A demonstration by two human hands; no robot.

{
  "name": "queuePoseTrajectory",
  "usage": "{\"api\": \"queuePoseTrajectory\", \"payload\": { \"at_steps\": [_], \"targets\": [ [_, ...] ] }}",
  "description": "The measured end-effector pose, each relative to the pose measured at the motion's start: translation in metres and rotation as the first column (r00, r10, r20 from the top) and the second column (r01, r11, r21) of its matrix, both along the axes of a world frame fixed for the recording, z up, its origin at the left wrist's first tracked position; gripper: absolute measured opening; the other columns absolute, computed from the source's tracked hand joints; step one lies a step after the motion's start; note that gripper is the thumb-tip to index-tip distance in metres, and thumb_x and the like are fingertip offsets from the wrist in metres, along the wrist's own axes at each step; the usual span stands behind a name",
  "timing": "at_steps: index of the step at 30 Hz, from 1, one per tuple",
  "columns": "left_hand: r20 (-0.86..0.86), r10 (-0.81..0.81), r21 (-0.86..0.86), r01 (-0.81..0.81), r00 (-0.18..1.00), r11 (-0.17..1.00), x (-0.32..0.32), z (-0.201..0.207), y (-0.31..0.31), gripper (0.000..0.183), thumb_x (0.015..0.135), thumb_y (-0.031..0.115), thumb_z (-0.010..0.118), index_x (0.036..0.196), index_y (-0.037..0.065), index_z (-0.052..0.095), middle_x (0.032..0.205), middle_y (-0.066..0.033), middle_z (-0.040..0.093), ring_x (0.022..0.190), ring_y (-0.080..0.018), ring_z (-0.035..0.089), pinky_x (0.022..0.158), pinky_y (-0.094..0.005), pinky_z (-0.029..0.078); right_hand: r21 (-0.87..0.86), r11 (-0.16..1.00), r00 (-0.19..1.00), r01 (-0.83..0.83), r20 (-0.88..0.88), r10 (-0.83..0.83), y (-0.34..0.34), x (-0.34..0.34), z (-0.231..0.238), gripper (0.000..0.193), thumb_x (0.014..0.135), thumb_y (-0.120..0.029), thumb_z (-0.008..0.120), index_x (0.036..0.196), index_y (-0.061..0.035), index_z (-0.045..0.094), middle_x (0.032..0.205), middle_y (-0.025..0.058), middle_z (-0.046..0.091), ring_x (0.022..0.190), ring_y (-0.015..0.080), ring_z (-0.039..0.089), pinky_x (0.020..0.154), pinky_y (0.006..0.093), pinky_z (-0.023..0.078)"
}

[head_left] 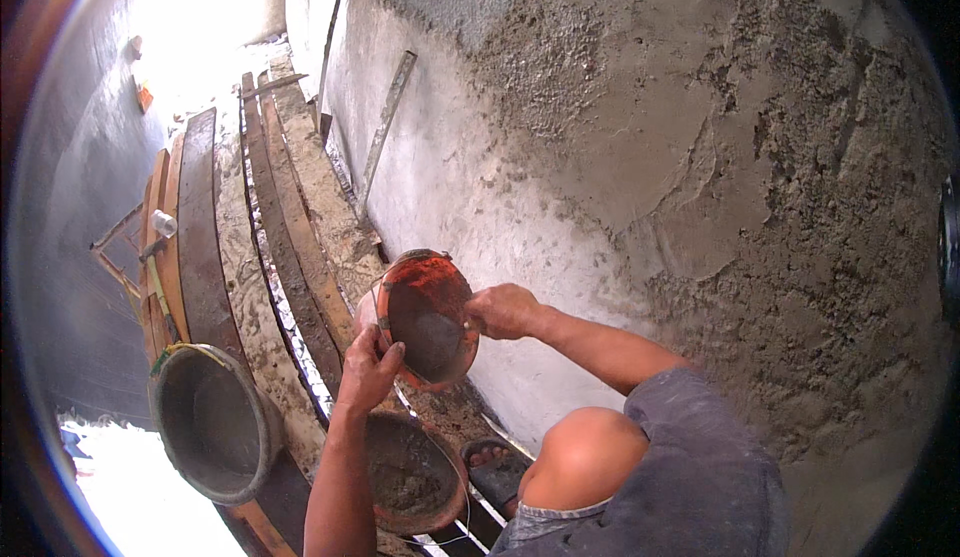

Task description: The person scoops wet cement from a bucket using a trowel and applies it to a vertical wall surface. They repeatedly smooth and spread the material across the wall while standing on a wooden scaffold.

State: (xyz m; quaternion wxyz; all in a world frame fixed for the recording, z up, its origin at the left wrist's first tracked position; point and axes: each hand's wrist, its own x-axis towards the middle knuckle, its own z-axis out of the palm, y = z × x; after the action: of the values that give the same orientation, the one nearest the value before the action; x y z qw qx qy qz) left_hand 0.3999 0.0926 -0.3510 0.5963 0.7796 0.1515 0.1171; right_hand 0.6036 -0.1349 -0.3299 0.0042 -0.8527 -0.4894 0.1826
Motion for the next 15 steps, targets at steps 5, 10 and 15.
{"api": "queuePoseTrajectory", "payload": {
  "at_steps": [5,10,15],
  "targets": [
    [-0.035,0.000,-0.129,-0.004,0.999,0.992,0.002,-0.024,0.014,0.012,0.096,0.010,0.069,0.094,0.004,0.058,0.077,0.0003,0.056,0.070,-0.0108,0.053,0.064,-0.0307,0.046,0.184,0.961,0.951,0.206,-0.269,-0.153,-0.029,-0.033,-0.008,0.035,0.091,-0.041,0.072,0.091,-0.0053,0.071,0.096,0.0190,0.073,0.097,0.0385,0.070,0.082,0.0499,0.055],
    [0.007,0.037,-0.287,-0.033,0.999,0.957,0.002,-0.031,0.023,0.008,0.098,0.007,0.065,0.098,0.005,0.058,0.080,-0.0004,0.059,0.071,-0.0099,0.059,0.062,-0.0293,0.049,0.242,0.913,0.938,0.327,-0.200,-0.283,-0.044,-0.048,-0.006,0.037,0.092,-0.038,0.070,0.087,-0.0015,0.068,0.090,0.0225,0.069,0.090,0.0414,0.069,0.078,0.0515,0.053],
    [-0.034,0.013,-0.218,-0.020,0.999,0.976,-0.002,-0.010,0.015,0.006,0.098,0.007,0.064,0.097,0.005,0.058,0.081,-0.0003,0.060,0.070,-0.0114,0.058,0.064,-0.0295,0.048,0.269,0.912,0.948,0.310,-0.156,-0.276,-0.041,-0.048,0.004,0.032,0.092,-0.033,0.066,0.086,-0.0012,0.066,0.089,0.0228,0.069,0.090,0.0430,0.070,0.078,0.0527,0.054]
  ]
}}
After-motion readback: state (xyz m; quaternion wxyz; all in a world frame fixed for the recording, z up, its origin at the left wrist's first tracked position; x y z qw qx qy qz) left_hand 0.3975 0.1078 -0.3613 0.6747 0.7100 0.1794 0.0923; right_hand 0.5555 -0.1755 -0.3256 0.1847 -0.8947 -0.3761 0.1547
